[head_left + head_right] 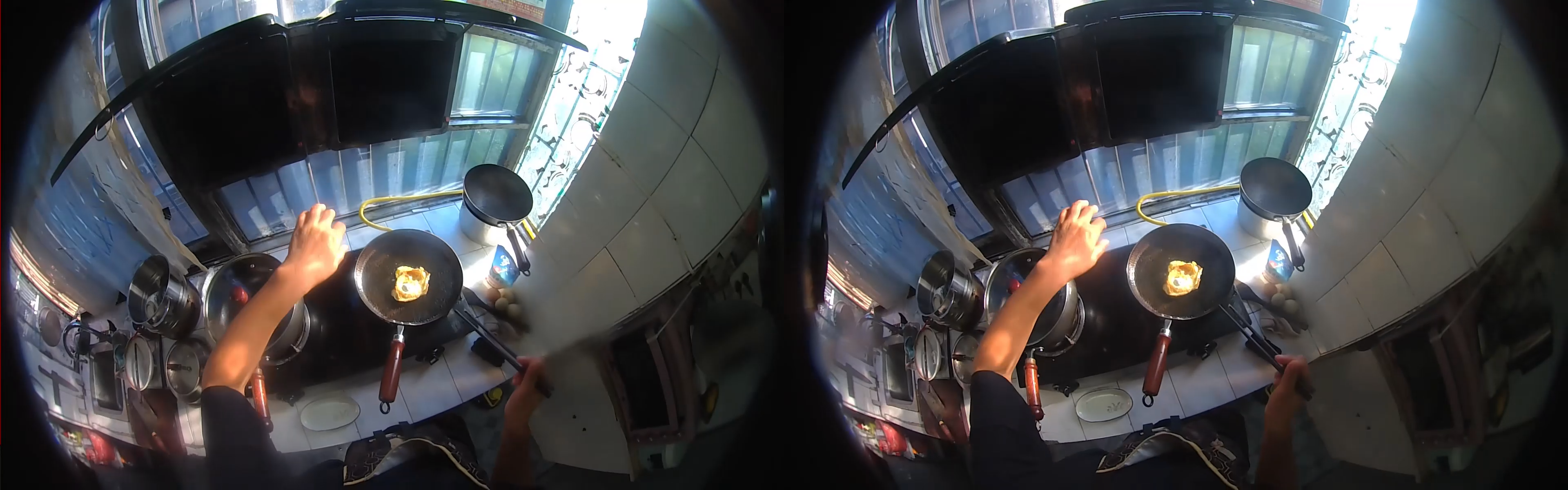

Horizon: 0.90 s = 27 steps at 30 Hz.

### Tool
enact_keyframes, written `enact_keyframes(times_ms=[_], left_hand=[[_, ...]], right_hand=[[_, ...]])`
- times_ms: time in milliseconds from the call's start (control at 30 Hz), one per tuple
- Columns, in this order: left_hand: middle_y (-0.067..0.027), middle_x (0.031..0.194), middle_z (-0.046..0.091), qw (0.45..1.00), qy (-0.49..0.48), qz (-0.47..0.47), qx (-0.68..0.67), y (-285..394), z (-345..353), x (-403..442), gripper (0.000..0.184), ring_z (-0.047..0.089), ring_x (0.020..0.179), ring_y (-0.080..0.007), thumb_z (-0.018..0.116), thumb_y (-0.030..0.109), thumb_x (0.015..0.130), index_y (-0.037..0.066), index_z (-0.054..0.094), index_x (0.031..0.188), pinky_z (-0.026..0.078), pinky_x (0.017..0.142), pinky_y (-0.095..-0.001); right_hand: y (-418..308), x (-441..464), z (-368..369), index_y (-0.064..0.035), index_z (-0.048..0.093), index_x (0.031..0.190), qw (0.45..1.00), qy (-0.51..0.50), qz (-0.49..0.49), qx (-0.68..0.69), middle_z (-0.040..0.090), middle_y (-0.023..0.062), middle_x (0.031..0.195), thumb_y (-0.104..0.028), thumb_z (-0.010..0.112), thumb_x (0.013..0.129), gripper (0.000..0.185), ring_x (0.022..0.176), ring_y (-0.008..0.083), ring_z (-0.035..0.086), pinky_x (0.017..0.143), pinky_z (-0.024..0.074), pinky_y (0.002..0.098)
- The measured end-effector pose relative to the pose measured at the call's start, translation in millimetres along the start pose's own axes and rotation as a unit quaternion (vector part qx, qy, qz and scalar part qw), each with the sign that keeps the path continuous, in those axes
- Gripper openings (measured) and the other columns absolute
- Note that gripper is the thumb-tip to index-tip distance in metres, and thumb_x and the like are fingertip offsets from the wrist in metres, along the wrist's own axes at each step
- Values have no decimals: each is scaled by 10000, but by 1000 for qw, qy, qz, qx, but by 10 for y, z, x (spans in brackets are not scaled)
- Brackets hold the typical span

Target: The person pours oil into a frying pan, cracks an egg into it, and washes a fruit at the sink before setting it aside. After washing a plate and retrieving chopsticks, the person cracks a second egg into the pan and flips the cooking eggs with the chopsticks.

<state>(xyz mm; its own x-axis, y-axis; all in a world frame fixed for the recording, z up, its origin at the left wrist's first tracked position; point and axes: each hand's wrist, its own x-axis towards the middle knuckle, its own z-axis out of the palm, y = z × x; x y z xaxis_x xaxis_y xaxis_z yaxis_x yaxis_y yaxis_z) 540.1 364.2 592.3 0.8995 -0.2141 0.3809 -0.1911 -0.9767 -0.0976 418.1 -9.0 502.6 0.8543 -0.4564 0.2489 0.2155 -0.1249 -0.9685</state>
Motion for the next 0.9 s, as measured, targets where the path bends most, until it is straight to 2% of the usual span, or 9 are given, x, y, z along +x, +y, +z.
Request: enact_keyframes(times_ms=[133,233,333,433,467,533,633,733,900], left_hand=[[-163,1202,486,994,-69,-3,-89,538,-381,-502,308,348,1210,-329,644,268,748,48,603,959,289,997,-430],[-142,1194,501,974,-77,8,-215,872,-543,-1001,318,383,1190,-333,637,294,767,73,596,991,312,987,-429],[-127,1156,543,910,-124,8,-396,1054,-586,-1494,305,455,1140,-305,631,264,782,70,596,1016,356,957,-392],[-118,1078,595,829,-149,-133,-523,1217,-486,-1998,270,526,1052,-257,612,212,776,54,612,996,397,913,-348],[-118,1078,595,827,-152,-137,-524,1262,-440,-2164,270,526,1052,-257,612,212,776,54,612,996,397,913,-348],[-136,1050,599,763,-137,-343,-530,1337,-355,-2466,269,546,1016,-260,612,207,773,43,611,987,411,887,-338],[-125,983,616,807,-116,-419,-401,1389,-173,-2842,258,580,906,-257,609,188,792,14,590,982,437,808,-328],[-152,946,605,853,-126,-404,-306,1452,-91,-2950,266,569,889,-292,608,208,788,6,583,959,443,789,-351],[-173,970,595,865,-147,-414,-243,1651,-62,-2739,314,546,925,-331,600,253,780,3,578,968,425,817,-394]], right_hand=[[96,70,26,-48,593,744,998,-58,-15,21,442,-31,581,-390,455,914,406,505,41,380,473,274,200],[125,93,34,-50,598,734,995,-92,-6,35,473,-29,596,-387,458,913,406,499,41,386,470,281,195],[185,140,30,-57,602,733,993,-107,6,39,491,-33,614,-381,448,918,403,499,39,388,473,289,187],[225,194,47,-63,605,735,992,-115,15,48,497,-39,624,-373,432,925,403,505,36,393,478,293,179],[231,210,57,-64,605,736,991,-115,18,59,497,-42,629,-368,425,928,402,509,34,397,480,294,177],[250,248,65,-60,609,751,991,-122,25,48,498,-38,632,-369,422,928,403,514,35,402,479,295,177],[216,310,91,-36,615,783,988,-148,19,32,492,-26,652,-329,419,935,384,523,40,407,485,318,176],[255,384,203,-6,619,824,981,-189,-16,45,498,-6,688,-272,422,939,351,543,52,440,497,360,179],[249,417,346,21,623,892,962,-256,-73,54,526,38,754,-205,468,919,276,608,83,540,515,417,194]])
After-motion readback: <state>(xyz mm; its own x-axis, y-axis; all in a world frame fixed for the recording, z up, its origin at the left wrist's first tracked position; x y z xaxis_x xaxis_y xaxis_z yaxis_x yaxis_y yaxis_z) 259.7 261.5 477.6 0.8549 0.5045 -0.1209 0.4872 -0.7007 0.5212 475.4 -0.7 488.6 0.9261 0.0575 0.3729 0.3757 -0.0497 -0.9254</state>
